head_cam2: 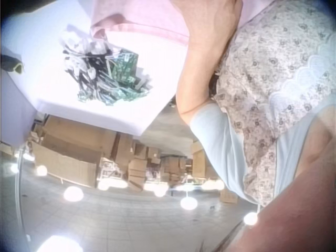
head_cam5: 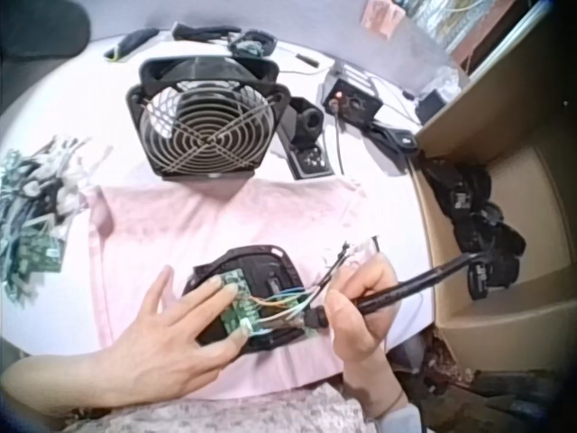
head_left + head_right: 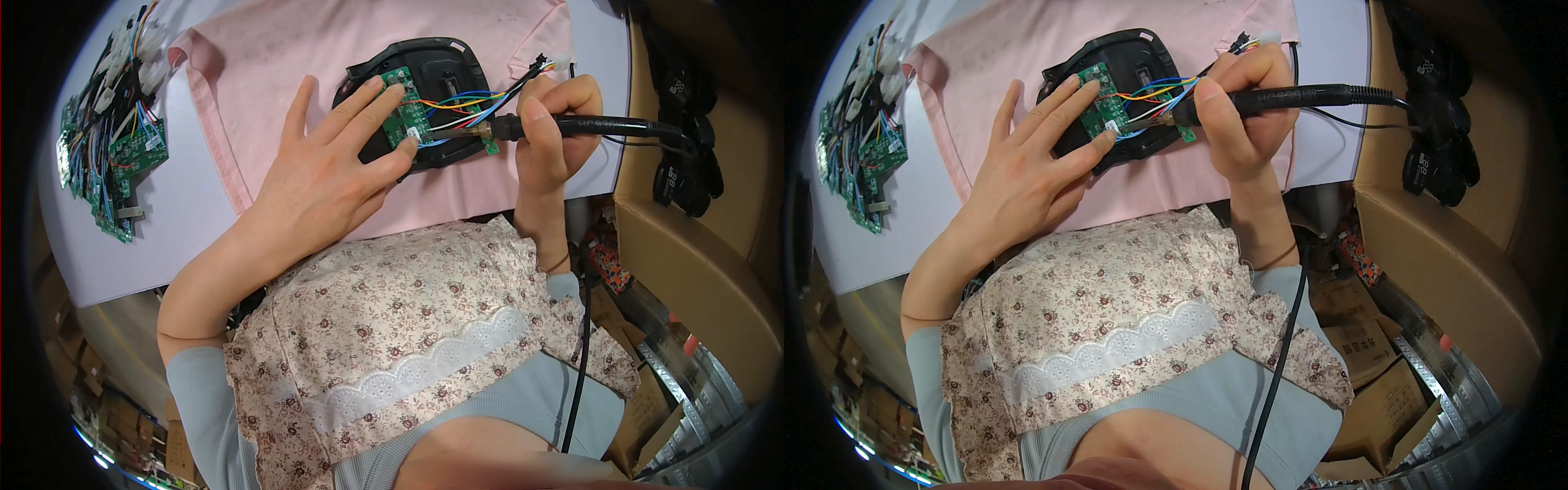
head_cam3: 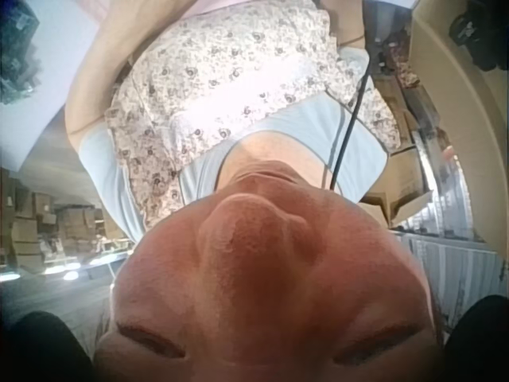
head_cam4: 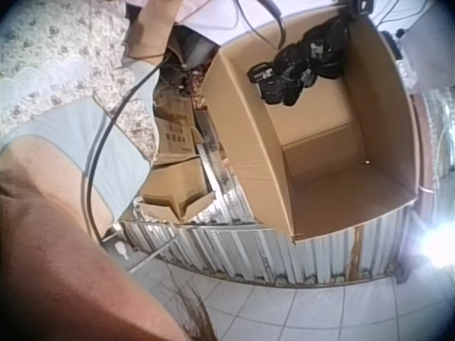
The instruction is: The person solders wires onto a green circuit board inside a plastic enclosure using a soldering iron.
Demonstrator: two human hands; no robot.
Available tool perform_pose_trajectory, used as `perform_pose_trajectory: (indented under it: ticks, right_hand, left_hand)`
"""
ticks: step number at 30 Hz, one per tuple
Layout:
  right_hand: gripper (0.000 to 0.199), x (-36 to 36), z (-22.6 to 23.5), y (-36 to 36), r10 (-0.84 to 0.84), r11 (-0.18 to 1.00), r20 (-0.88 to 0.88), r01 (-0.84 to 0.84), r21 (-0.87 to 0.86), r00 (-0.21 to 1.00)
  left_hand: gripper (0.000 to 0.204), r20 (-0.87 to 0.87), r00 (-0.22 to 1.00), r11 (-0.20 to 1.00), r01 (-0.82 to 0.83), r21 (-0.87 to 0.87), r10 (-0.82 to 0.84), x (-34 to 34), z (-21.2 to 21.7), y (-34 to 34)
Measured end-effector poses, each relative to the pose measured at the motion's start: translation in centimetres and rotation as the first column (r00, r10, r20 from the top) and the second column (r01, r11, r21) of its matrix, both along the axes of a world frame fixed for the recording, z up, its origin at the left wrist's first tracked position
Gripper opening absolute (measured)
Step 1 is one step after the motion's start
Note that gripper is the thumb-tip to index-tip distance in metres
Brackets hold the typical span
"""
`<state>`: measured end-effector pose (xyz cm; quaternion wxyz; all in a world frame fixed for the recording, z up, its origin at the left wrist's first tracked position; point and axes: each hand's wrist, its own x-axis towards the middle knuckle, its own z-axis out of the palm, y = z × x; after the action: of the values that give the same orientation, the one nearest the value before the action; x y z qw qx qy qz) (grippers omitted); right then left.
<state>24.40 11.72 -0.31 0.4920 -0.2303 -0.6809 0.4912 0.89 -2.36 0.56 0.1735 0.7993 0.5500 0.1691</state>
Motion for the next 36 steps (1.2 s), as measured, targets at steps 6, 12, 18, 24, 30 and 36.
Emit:
perform_pose_trajectory:
  ticks: [6,12,18,24,30,36]
  right_hand:
    - [0.021,-0.29,-0.39,0.06,0.031,0.999,-0.047,-0.032,-0.015,0.998]
    - [0.021,-0.3,-0.59,0.21,0.039,0.999,-0.06,-0.04,-0.012,0.997]
    - [0.021,-0.26,-0.54,0.16,0.043,0.998,-0.055,-0.045,-0.035,0.998]
    - [0.021,-0.25,-0.79,0.42,0.062,0.998,-0.069,-0.063,-0.011,0.996]
    - [0.021,-0.16,-0.95,0.47,0.057,0.998,-0.071,-0.058,-0.011,0.996]
    - [0.022,-0.31,-1.03,0.59,0.054,0.999,-0.083,-0.054,-0.005,0.995]
  left_hand:
    - [0.047,-0.001,1.0,1.0,-0.005,-0.005,0.005,0.0,0.01,-0.01]
    - [0.047,-0.004,1.0,1.0,-0.004,-0.002,0.004,0.01,-0.05,-0.01]
    - [0.048,-0.007,1.0,1.0,0.0,-0.006,0.0,-0.05,-0.02,-0.03]
    - [0.048,-0.005,1.0,1.0,0.0,-0.004,0.0,-0.03,-0.07,-0.03]
    - [0.04,0.009,1.0,0.999,-0.007,0.035,0.007,0.09,-0.32,0.0]
    - [0.041,0.01,1.0,0.999,-0.01,0.036,0.009,0.11,-0.39,-0.03]
